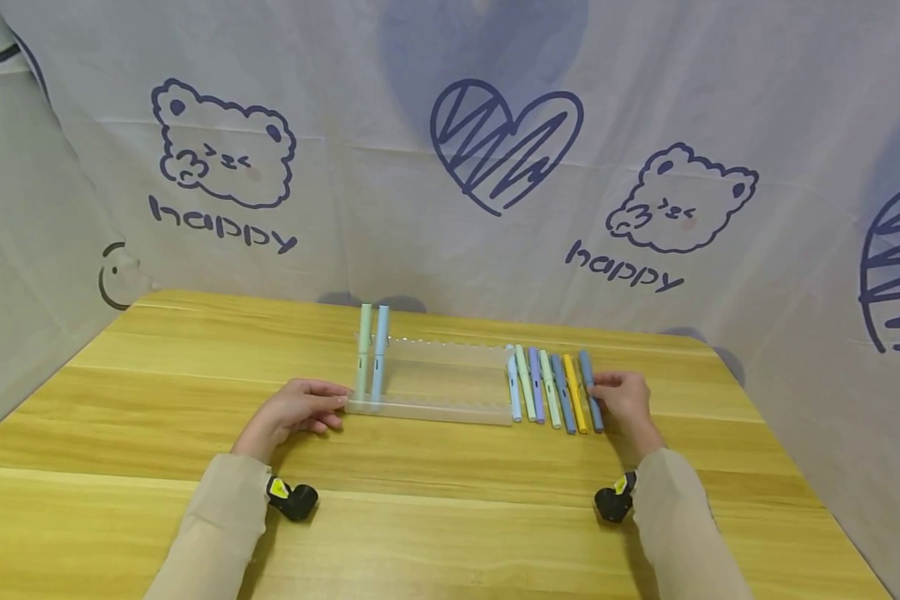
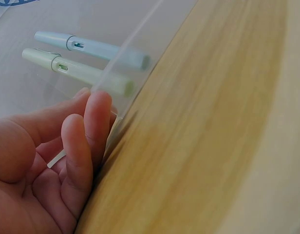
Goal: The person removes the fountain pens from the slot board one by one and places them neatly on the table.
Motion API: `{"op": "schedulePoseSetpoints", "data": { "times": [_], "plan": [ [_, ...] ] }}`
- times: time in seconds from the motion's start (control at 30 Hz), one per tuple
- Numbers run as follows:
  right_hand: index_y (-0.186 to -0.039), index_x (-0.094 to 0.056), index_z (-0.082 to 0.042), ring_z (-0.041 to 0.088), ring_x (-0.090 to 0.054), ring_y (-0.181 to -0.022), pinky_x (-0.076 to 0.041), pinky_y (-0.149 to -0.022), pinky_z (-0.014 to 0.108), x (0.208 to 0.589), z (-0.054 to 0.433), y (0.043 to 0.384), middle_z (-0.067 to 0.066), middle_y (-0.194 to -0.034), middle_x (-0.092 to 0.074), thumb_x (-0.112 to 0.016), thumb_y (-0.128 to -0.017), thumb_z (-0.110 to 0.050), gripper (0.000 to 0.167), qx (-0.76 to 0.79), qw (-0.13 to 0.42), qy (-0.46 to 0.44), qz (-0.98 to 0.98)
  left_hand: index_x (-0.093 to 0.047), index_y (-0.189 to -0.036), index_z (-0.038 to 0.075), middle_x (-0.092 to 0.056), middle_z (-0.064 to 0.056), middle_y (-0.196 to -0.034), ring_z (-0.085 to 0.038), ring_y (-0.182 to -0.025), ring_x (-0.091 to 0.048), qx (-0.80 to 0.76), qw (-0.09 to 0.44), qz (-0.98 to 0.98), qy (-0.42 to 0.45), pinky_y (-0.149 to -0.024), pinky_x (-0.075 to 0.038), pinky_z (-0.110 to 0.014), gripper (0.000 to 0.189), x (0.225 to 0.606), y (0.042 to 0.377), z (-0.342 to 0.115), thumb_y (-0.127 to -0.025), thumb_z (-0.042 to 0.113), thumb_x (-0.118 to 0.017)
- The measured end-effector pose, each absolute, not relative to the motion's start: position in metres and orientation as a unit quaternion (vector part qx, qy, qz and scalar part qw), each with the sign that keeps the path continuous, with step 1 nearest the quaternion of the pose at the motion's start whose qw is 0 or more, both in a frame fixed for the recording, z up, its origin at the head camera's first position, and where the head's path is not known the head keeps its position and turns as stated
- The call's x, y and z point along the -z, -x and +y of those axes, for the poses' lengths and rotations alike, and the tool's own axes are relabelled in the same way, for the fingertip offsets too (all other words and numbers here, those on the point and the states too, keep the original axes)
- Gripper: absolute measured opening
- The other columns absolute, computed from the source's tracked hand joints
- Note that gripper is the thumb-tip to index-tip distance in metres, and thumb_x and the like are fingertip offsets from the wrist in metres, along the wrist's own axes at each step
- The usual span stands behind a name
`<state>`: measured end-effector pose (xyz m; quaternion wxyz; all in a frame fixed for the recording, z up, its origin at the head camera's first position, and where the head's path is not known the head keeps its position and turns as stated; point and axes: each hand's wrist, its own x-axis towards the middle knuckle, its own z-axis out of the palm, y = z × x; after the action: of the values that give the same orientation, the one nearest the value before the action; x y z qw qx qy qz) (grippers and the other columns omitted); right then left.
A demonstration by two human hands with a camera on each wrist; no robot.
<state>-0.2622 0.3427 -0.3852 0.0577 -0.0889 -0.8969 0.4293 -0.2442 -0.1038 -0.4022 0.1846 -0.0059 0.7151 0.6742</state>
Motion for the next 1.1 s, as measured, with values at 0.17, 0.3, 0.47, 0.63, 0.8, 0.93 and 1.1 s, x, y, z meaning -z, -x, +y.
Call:
{"op": "schedulePoseSetpoints", "data": {
  "times": [0.17, 0.3, 0.47, 0.63, 0.8, 0.93, 1.1],
  "plan": [
    [-0.108, -0.056, 0.015, 0.008, -0.057, -0.066, -0.051, -0.058, 0.022, 0.3882, 0.3419, 0.2652, 0.026, -0.098, -0.060, -0.061, -0.083, -0.007, 0.033, -0.414, 0.053, 0.092, -0.904, -0.053, -0.114, -0.011, -0.062, -0.008, -0.072, -0.010, -0.054, -0.059, -0.674, 0.185, 0.715, 0.004, -0.048, -0.049, -0.019, 0.030, 0.4016, 0.2436, -0.1043, -0.088, 0.003, -0.055],
    [-0.107, -0.056, 0.015, 0.013, -0.059, -0.068, -0.051, -0.058, 0.023, 0.3880, 0.3396, 0.2657, 0.027, -0.099, -0.059, -0.061, -0.083, -0.007, 0.033, -0.407, 0.052, 0.099, -0.906, -0.053, -0.114, -0.011, -0.062, -0.008, -0.072, -0.010, -0.054, -0.059, -0.674, 0.183, 0.716, 0.004, -0.048, -0.049, -0.019, 0.030, 0.4011, 0.2433, -0.1040, -0.088, 0.004, -0.055],
    [-0.109, -0.055, 0.015, 0.014, -0.060, -0.065, -0.052, -0.056, 0.025, 0.3881, 0.3384, 0.2660, 0.026, -0.096, -0.060, -0.060, -0.083, -0.005, 0.033, -0.420, 0.047, 0.108, -0.900, -0.053, -0.115, -0.011, -0.063, -0.008, -0.072, -0.010, -0.054, -0.059, -0.674, 0.184, 0.716, 0.004, -0.048, -0.049, -0.019, 0.030, 0.4009, 0.2428, -0.1030, -0.088, 0.003, -0.055],
    [-0.107, -0.055, 0.017, 0.013, -0.060, -0.062, -0.051, -0.054, 0.023, 0.3871, 0.3375, 0.2662, 0.024, -0.091, -0.062, -0.060, -0.083, -0.004, 0.032, -0.429, 0.049, 0.110, -0.895, -0.053, -0.115, -0.011, -0.063, -0.008, -0.072, -0.009, -0.053, -0.058, -0.674, 0.184, 0.716, 0.004, -0.047, -0.049, -0.019, 0.031, 0.4012, 0.2432, -0.1029, -0.088, 0.003, -0.055],
    [-0.105, -0.056, 0.017, 0.016, -0.059, -0.068, -0.049, -0.052, 0.020, 0.3868, 0.3357, 0.2665, 0.027, -0.096, -0.060, -0.060, -0.082, -0.003, 0.031, -0.425, 0.052, 0.105, -0.897, -0.053, -0.115, -0.011, -0.063, -0.008, -0.072, -0.010, -0.053, -0.058, -0.673, 0.183, 0.717, 0.007, -0.047, -0.049, -0.019, 0.031, 0.4016, 0.2440, -0.1041, -0.088, 0.004, -0.055],
    [-0.107, -0.055, 0.017, 0.016, -0.060, -0.070, -0.051, -0.055, 0.021, 0.3872, 0.3351, 0.2668, 0.027, -0.098, -0.059, -0.059, -0.083, -0.005, 0.033, -0.440, 0.052, 0.107, -0.890, -0.053, -0.115, -0.011, -0.063, -0.008, -0.072, -0.010, -0.054, -0.058, -0.673, 0.184, 0.716, 0.007, -0.048, -0.049, -0.019, 0.031, 0.4012, 0.2445, -0.1042, -0.088, 0.004, -0.055],
    [-0.105, -0.056, 0.016, 0.016, -0.059, -0.070, -0.051, -0.056, 0.022, 0.3862, 0.3349, 0.2664, 0.024, -0.093, -0.060, -0.060, -0.083, -0.010, 0.034, -0.431, 0.065, 0.114, -0.893, -0.052, -0.115, -0.011, -0.063, -0.008, -0.072, -0.009, -0.053, -0.058, -0.673, 0.186, 0.716, 0.005, -0.047, -0.049, -0.019, 0.031, 0.4006, 0.2444, -0.1040, -0.088, 0.004, -0.055]
  ]
}}
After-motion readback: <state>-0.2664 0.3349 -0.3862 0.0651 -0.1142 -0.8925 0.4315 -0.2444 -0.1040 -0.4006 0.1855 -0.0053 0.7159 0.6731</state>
